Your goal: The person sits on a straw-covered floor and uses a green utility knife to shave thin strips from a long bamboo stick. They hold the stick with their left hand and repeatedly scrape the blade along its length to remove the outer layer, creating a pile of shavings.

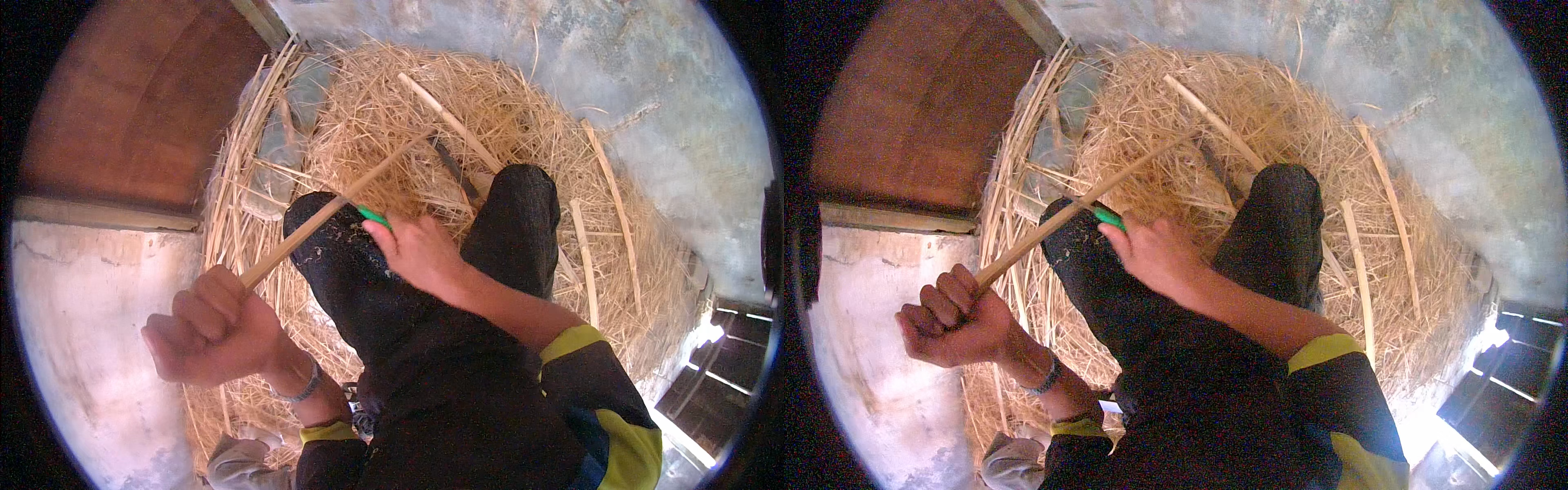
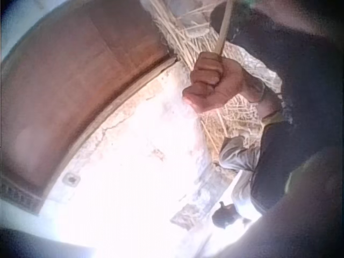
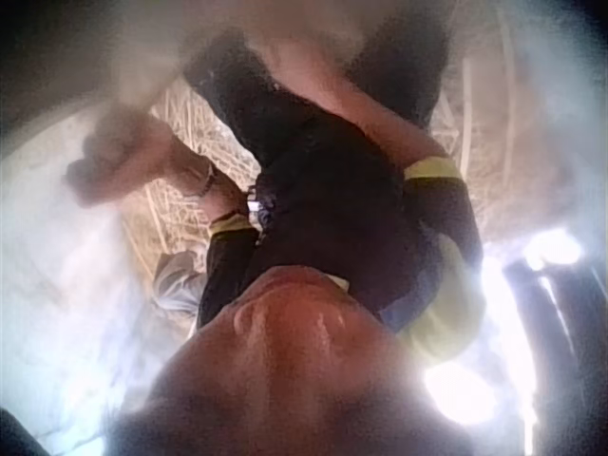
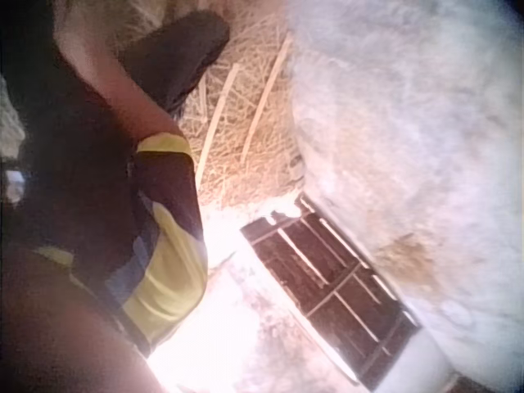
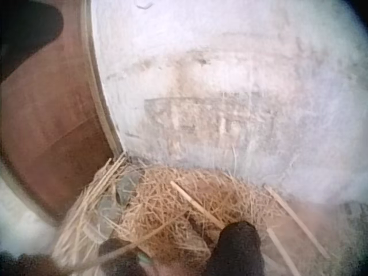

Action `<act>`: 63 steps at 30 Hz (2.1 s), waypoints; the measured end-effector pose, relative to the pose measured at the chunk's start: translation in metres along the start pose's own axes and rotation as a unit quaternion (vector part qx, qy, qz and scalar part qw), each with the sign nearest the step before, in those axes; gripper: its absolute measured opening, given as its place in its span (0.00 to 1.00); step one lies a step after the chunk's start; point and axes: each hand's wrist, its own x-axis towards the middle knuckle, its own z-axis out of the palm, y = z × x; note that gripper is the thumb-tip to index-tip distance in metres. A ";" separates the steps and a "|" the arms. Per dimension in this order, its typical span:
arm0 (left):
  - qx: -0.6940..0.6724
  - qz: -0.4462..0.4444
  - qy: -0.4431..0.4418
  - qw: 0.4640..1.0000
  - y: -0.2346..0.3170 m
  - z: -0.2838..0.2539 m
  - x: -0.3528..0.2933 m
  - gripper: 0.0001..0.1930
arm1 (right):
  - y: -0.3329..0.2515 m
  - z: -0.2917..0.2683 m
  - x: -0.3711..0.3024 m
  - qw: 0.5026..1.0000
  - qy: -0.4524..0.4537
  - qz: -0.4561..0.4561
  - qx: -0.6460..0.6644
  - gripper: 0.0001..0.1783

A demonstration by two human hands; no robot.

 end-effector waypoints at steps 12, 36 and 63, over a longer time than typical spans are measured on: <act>0.039 0.014 0.027 0.999 -0.003 0.004 -0.004 0.22 | 0.040 0.001 0.015 0.989 -0.078 0.128 -0.017 0.24; 0.101 0.054 0.115 0.987 -0.003 0.009 -0.008 0.21 | 0.059 0.005 0.030 0.995 -0.083 0.058 0.007 0.27; 0.099 0.043 0.206 0.973 -0.002 0.000 0.011 0.24 | 0.040 0.006 0.014 0.998 -0.049 0.005 0.038 0.27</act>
